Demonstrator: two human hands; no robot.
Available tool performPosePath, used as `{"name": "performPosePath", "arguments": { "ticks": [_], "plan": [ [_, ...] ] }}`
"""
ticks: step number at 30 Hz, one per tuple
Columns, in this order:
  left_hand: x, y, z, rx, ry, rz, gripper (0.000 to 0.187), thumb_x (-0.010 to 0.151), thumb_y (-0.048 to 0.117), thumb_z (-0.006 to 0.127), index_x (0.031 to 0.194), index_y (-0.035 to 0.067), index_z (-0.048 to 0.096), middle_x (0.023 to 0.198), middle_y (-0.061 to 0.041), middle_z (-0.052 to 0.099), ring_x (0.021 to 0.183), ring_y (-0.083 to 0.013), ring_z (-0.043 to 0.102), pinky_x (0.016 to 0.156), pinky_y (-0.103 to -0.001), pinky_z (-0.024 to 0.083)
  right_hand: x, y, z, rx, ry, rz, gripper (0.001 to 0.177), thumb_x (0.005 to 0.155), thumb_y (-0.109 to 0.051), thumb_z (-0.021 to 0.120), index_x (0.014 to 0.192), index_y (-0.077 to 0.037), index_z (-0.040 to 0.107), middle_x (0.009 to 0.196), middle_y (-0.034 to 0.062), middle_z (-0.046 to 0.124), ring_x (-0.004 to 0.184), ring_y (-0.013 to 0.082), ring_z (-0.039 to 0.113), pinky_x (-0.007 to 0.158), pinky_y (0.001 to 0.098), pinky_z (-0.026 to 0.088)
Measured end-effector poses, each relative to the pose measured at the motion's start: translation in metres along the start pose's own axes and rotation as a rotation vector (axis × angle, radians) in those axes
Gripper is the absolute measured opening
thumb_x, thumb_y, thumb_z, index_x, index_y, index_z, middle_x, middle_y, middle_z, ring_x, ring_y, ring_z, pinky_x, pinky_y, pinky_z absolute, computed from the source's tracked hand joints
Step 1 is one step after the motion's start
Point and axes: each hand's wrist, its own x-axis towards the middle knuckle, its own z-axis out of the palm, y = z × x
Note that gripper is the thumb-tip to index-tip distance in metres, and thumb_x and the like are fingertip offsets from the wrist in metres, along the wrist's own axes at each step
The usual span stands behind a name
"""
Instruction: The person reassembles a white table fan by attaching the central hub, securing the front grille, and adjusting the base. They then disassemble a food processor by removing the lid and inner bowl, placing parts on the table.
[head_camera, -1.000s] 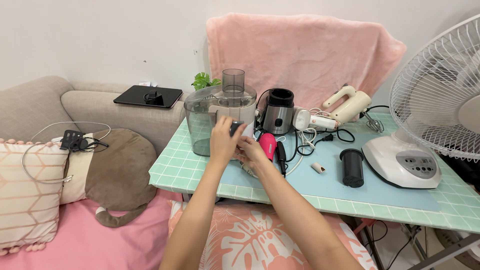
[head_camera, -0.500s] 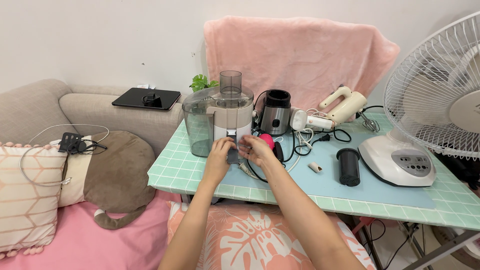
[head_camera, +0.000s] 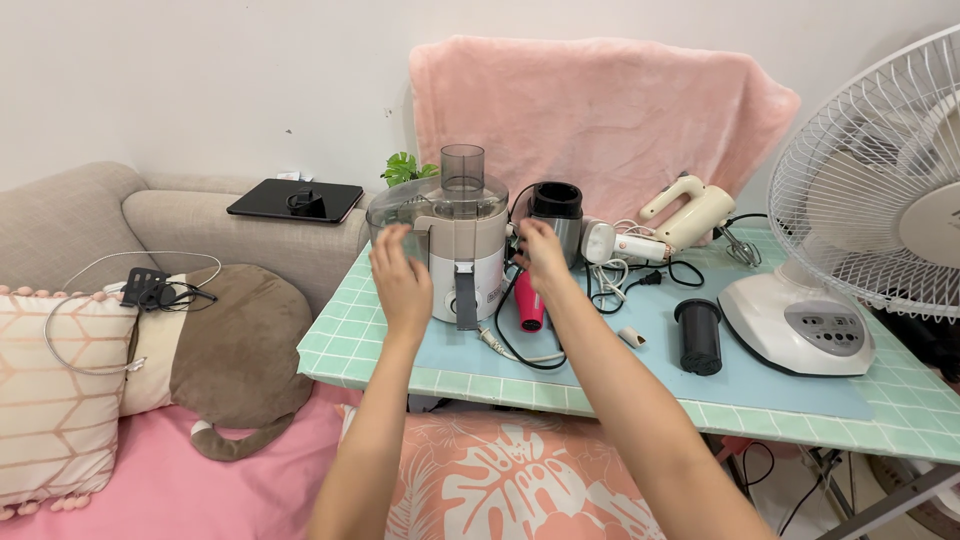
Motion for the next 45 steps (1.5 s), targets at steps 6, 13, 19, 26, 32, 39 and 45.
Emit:
{"name": "performPosePath", "arguments": {
  "ticks": [6,13,19,26,32,39,45],
  "plan": [
    [0.047,-0.042,0.032,-0.035,0.055,-0.228,0.056,0.100,0.015,0.058,0.147,-0.003,0.036,0.151,-0.024,0.042,0.142,-0.0429,0.037,0.116,-0.051,0.028,0.012,-0.037,0.018,-0.156,-0.010,-0.072,0.047,0.099,-0.044,0.052,0.139,-0.020,0.056,0.123,-0.0085,0.060,0.112,0.0082,0.050,0.085,0.0365,0.045],
    [0.073,-0.089,0.057,0.072,-0.106,-0.554,0.063,0.097,0.024,0.044,0.155,0.001,0.030,0.157,-0.022,0.039,0.145,-0.0404,0.034,0.120,-0.051,0.023,0.007,-0.050,0.038,-0.225,-0.095,-0.040,0.063,0.105,-0.050,0.049,0.158,-0.015,0.046,0.122,0.0159,0.043,0.113,0.0302,0.032,0.097,0.0442,0.027],
    [0.072,-0.079,0.051,0.121,-0.228,-0.613,0.066,0.097,0.026,0.039,0.158,0.007,0.025,0.163,-0.014,0.031,0.151,-0.0322,0.026,0.119,-0.065,0.010,-0.003,-0.051,0.052,-0.302,-0.171,-0.174,0.077,0.098,-0.057,0.048,0.159,-0.011,0.034,0.161,0.0128,0.040,0.149,0.0257,0.035,0.118,0.0371,0.028],
    [0.069,-0.082,0.051,0.101,-0.204,-0.589,0.064,0.099,0.023,0.036,0.159,0.004,0.024,0.166,-0.014,0.030,0.156,-0.0277,0.019,0.121,-0.065,0.009,-0.014,-0.054,0.059,-0.383,-0.138,-0.199,0.081,0.097,-0.059,0.048,0.159,-0.011,0.029,0.164,0.0153,0.036,0.151,0.0269,0.034,0.119,0.0374,0.028],
    [0.070,-0.088,0.053,0.020,-0.166,-0.573,0.062,0.099,0.025,0.035,0.157,0.003,0.029,0.161,-0.018,0.036,0.151,-0.0328,0.030,0.121,-0.059,0.016,-0.023,-0.065,0.064,-0.396,-0.145,-0.292,0.083,0.098,-0.060,0.048,0.161,-0.009,0.026,0.165,0.0174,0.032,0.152,0.0290,0.031,0.120,0.0381,0.028],
    [0.075,-0.071,0.042,-0.070,-0.116,-0.530,0.061,0.101,0.024,0.034,0.157,0.001,0.031,0.159,-0.023,0.040,0.142,-0.0384,0.045,0.120,-0.052,0.018,-0.017,-0.085,0.080,-0.410,-0.128,-0.310,0.081,0.098,-0.052,0.052,0.161,-0.009,0.023,0.162,0.0213,0.036,0.149,0.0316,0.037,0.117,0.0390,0.034],
    [0.084,-0.044,0.031,-0.302,-0.010,-0.483,0.058,0.103,0.022,0.036,0.156,-0.001,0.031,0.159,-0.024,0.039,0.145,-0.0384,0.042,0.118,-0.042,0.033,-0.013,-0.081,0.073,-0.260,-0.134,-0.317,0.078,0.099,-0.046,0.054,0.160,-0.006,0.025,0.161,0.0205,0.036,0.147,0.0295,0.039,0.117,0.0380,0.034]
  ]
}}
